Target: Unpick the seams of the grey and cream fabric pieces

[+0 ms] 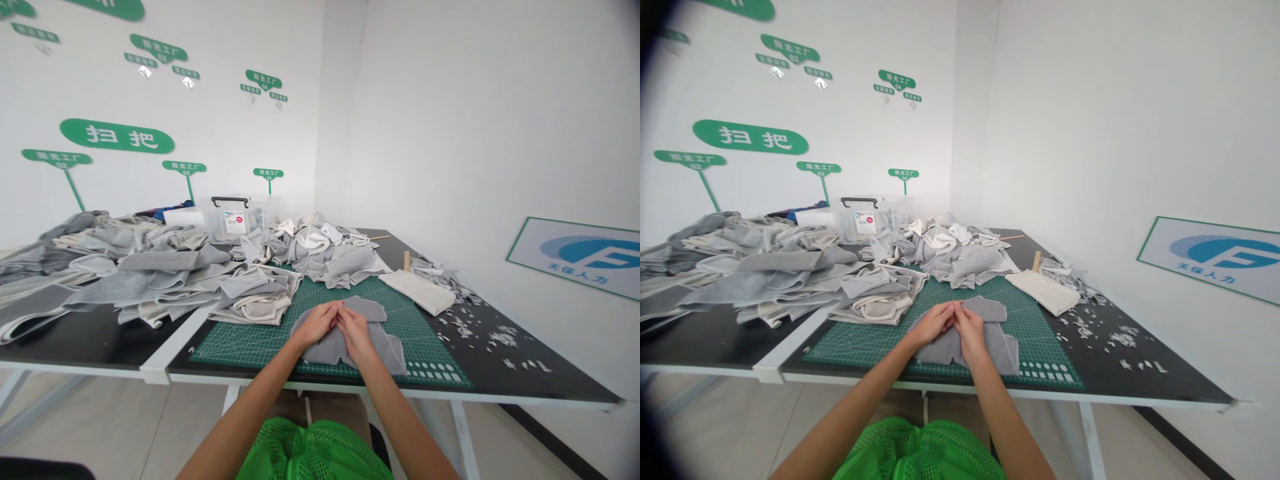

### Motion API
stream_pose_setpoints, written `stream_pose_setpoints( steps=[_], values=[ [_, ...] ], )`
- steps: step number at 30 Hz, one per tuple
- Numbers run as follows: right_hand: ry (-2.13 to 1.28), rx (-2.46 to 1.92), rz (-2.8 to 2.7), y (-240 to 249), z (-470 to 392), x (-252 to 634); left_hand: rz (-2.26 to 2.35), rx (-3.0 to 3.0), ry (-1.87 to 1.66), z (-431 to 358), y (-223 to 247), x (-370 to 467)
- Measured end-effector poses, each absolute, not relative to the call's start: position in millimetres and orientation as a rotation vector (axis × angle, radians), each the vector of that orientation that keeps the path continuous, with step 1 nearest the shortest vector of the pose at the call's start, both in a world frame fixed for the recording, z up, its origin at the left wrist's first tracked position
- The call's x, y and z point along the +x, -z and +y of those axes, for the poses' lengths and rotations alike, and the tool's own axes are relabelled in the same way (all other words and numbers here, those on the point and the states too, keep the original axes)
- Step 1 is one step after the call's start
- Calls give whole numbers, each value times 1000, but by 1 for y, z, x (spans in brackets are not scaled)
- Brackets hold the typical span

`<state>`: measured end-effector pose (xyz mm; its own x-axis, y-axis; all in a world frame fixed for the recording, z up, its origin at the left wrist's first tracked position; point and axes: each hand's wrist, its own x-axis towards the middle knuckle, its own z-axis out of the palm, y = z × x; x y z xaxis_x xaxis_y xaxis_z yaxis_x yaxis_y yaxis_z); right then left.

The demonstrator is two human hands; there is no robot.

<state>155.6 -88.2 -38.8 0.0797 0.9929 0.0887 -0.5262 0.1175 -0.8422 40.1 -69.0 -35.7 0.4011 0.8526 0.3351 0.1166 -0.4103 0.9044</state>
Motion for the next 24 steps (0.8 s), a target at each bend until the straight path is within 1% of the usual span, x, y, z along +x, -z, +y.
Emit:
stream_pose_setpoints(
  steps=[24],
  values=[
    [-1333, -732, -798, 39, -87, 156, 842, 1851, -1078, -69, 35, 39]
  ],
)
